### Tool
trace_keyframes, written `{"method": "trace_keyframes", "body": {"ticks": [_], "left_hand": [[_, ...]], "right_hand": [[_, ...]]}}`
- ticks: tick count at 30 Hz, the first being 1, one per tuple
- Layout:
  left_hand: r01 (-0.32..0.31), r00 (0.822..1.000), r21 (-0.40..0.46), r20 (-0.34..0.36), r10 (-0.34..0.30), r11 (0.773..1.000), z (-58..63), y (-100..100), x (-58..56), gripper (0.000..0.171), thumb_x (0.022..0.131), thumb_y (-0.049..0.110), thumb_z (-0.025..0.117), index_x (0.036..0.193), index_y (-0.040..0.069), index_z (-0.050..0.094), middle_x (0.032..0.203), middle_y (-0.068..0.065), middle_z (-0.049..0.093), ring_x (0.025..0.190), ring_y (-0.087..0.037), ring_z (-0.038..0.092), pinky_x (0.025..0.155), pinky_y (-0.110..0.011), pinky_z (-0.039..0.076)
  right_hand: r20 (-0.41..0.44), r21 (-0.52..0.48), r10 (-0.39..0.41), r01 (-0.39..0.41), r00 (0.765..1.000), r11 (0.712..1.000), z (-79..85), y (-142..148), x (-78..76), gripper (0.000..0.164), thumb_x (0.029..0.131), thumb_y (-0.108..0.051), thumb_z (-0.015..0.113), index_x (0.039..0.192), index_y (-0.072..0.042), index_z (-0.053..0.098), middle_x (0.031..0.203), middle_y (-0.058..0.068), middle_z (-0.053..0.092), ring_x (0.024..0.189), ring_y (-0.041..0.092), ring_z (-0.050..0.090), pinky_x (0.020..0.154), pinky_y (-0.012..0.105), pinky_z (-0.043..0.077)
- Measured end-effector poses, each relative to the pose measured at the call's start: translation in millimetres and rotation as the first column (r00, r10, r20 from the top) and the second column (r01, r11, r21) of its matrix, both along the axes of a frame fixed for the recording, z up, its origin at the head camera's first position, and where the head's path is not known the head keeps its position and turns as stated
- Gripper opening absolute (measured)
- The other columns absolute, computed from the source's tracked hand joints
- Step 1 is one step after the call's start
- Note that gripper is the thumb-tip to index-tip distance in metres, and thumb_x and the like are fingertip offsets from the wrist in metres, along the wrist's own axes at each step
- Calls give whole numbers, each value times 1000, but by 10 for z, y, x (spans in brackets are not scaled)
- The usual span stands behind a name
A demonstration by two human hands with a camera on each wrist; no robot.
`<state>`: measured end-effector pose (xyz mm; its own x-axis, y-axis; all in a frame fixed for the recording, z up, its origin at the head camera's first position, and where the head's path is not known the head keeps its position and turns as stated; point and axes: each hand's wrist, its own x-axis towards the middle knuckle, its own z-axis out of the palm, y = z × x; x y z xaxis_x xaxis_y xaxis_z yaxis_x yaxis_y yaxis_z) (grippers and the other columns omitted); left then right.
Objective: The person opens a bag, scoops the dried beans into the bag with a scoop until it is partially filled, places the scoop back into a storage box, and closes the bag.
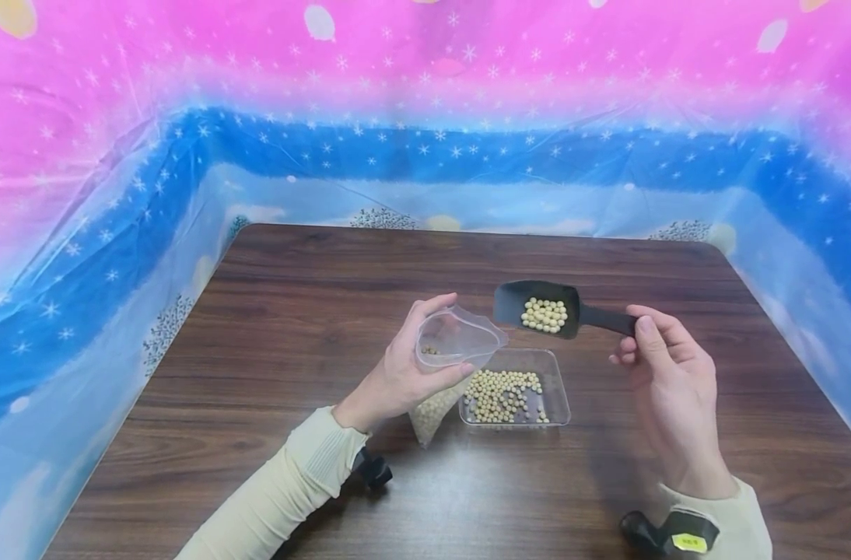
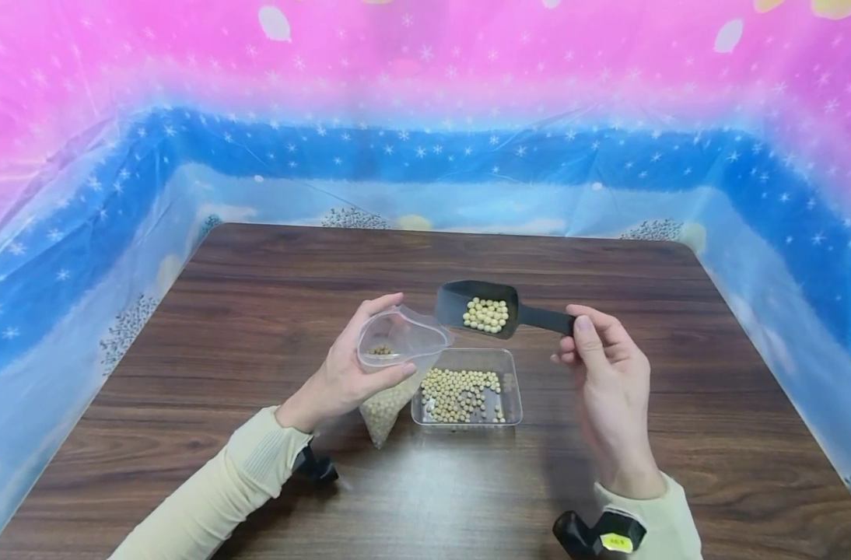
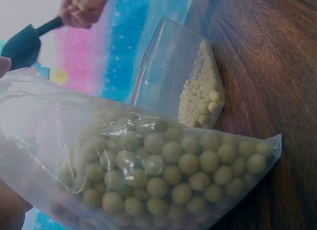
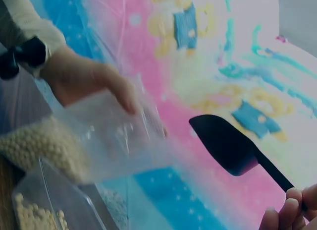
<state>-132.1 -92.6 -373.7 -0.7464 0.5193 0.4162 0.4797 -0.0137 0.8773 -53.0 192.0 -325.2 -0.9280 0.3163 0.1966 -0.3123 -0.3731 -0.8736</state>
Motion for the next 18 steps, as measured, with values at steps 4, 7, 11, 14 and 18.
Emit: {"method": "trace_keyframes", "body": {"ticks": [4,7,11,14,18], "left_hand": [[8,1000,7,15,-8,1000,4,5,1,78,84,13,76,148,23,32,127,-3,45,110,-25,53,80,-37,58],[-12,1000,-15,-12,12,1000,1,4,-3,78,84,16,76,147,24,32,128,0,45,112,-23,51,84,-38,55],[-32,999,-41,-31,31,999,-8,1,-8,77,85,19,76,147,29,31,131,2,44,115,-21,49,89,-40,53],[-33,999,-44,-17,33,998,-9,0,-9,77,85,19,76,147,27,31,134,2,42,118,-21,49,94,-42,51],[-44,999,-54,4,44,998,18,2,9,78,83,15,77,146,24,32,136,3,42,123,-18,47,100,-42,46]], "right_hand": [[-65,31,-6,8,998,999,45,-149,51,27,96,-4,57,118,12,58,80,8,62,72,15,61,70,26,57],[-98,126,-10,22,995,992,50,-237,78,26,95,0,56,118,13,58,83,11,64,73,16,64,72,27,58],[-109,309,-44,76,993,948,38,-310,98,24,94,2,58,116,13,60,82,11,66,73,18,67,74,27,58],[-106,419,-82,119,991,900,23,-329,108,23,93,2,60,114,11,63,79,9,68,72,18,67,75,27,57],[-127,502,-97,148,987,852,2,-332,115,21,92,2,62,112,8,66,80,7,70,74,16,68,77,24,56]]}}
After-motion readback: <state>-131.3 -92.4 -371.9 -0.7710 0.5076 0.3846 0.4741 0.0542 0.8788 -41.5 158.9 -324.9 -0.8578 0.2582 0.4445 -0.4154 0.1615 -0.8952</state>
